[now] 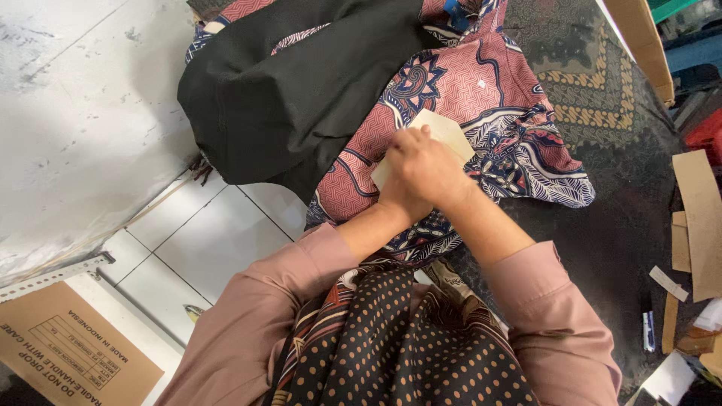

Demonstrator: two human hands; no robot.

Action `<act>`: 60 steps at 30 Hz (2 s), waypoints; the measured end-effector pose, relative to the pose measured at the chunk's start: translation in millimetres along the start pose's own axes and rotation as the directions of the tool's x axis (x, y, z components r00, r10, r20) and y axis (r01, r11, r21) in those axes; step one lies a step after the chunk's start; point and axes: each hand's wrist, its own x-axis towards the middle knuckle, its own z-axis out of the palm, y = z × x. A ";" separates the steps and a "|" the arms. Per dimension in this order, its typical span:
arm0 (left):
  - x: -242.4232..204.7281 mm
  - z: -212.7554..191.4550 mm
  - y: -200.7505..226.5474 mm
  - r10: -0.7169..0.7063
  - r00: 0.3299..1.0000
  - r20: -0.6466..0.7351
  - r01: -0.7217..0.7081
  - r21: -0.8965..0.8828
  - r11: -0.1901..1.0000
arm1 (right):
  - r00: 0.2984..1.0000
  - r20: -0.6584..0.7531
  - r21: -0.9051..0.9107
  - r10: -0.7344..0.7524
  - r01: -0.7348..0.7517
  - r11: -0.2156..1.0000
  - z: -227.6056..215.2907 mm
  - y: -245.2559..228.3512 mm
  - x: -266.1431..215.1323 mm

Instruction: The person irons a patterned fabric on a work table using a handheld iron. They repeatedly fold the fabric, place a paper template on it, and press the iron over the template to set creases. The person adjusts the fabric and template several times and continues ironing different sections.

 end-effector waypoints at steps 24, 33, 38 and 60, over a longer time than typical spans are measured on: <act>-1.0 -2.0 2.4 0.347 0.928 -0.137 -0.252 0.455 0.854 | 0.981 -0.185 0.117 0.064 -0.043 0.992 -2.6 34.7 -1.2; 2.5 -4.0 0.0 0.259 0.948 -0.184 -0.170 0.397 0.902 | 0.953 -0.292 -0.177 0.080 -0.136 0.975 31.9 -37.6 -9.9; 3.7 -4.6 -2.8 0.301 0.945 -0.130 -0.189 0.535 0.824 | 0.920 -0.214 0.009 0.329 -0.335 0.942 30.5 -31.2 -23.5; -1.9 -21.3 22.1 0.215 0.975 0.049 -0.203 0.575 0.793 | 0.395 -0.151 0.638 0.906 -0.661 0.395 20.2 32.3 -100.0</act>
